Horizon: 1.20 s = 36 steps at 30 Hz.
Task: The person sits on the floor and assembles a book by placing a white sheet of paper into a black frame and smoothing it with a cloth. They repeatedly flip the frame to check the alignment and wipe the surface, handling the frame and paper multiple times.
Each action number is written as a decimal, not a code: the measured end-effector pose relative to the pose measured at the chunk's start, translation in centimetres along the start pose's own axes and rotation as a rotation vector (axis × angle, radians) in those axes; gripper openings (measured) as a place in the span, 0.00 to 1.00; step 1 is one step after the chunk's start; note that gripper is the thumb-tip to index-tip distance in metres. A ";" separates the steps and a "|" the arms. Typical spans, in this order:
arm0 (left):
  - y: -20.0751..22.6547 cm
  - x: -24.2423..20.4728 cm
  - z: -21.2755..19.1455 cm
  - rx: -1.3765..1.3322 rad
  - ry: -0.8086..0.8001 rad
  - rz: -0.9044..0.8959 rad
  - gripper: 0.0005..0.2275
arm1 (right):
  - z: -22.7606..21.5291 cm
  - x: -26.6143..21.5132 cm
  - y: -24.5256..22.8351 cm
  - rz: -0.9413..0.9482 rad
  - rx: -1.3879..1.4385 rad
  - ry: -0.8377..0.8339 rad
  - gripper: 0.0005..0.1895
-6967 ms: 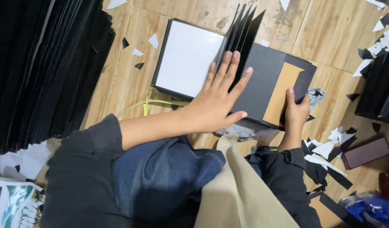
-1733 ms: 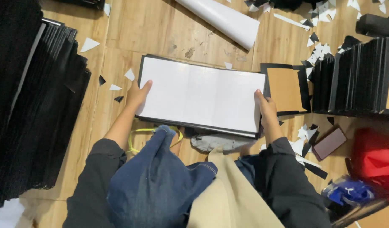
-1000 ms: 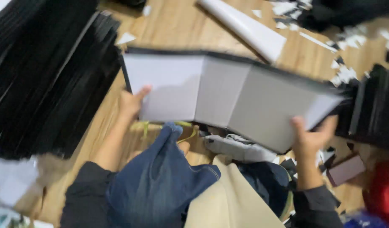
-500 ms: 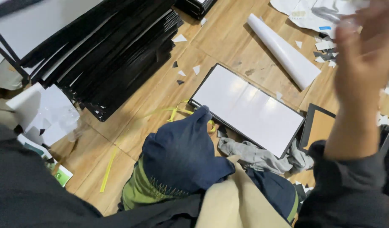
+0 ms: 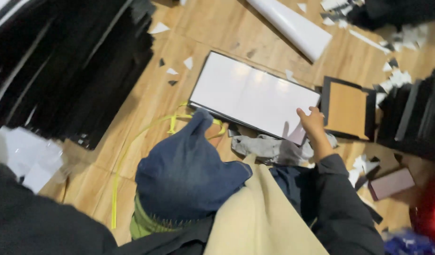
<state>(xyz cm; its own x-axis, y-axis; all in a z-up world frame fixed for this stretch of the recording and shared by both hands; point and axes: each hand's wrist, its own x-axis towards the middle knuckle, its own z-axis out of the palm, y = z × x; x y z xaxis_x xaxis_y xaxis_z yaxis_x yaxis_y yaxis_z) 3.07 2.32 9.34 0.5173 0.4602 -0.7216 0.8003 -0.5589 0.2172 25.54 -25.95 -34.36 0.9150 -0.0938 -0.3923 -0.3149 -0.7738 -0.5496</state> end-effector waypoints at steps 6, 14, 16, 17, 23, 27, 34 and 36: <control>-5.7 12.4 8.5 0.175 0.471 0.457 0.29 | 2.7 0.5 2.8 0.190 0.144 0.228 0.36; -5.4 57.5 12.5 -0.001 0.318 0.502 0.30 | 1.4 -0.5 1.8 0.356 0.271 0.141 0.39; -6.2 60.8 15.7 -0.090 0.256 0.392 0.30 | 0.1 -1.2 0.2 0.372 0.256 0.140 0.40; -5.8 59.0 15.4 -0.081 0.243 0.369 0.31 | -0.7 -1.8 -1.1 0.380 0.302 0.091 0.45; -4.4 53.6 11.5 -0.332 0.198 0.346 0.27 | -3.0 -5.1 -6.1 0.209 0.369 0.184 0.34; -4.6 49.3 9.8 -0.466 0.122 0.339 0.33 | -3.6 -8.9 -6.3 -0.019 0.381 0.388 0.26; -8.3 43.8 6.4 -0.809 0.382 0.626 0.33 | -9.4 -12.0 -4.7 -0.461 0.458 0.521 0.20; -8.2 38.8 1.7 -0.853 0.714 0.856 0.28 | -13.1 -12.2 -6.4 -0.472 0.283 0.635 0.16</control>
<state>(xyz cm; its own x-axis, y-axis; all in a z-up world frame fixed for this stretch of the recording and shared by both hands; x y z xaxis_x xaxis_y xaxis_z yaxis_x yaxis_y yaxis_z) 16.02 23.57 -21.56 0.7664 0.5852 0.2649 -0.0351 -0.3736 0.9269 19.75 -28.04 -16.37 0.9078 -0.2004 0.3684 0.1624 -0.6420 -0.7493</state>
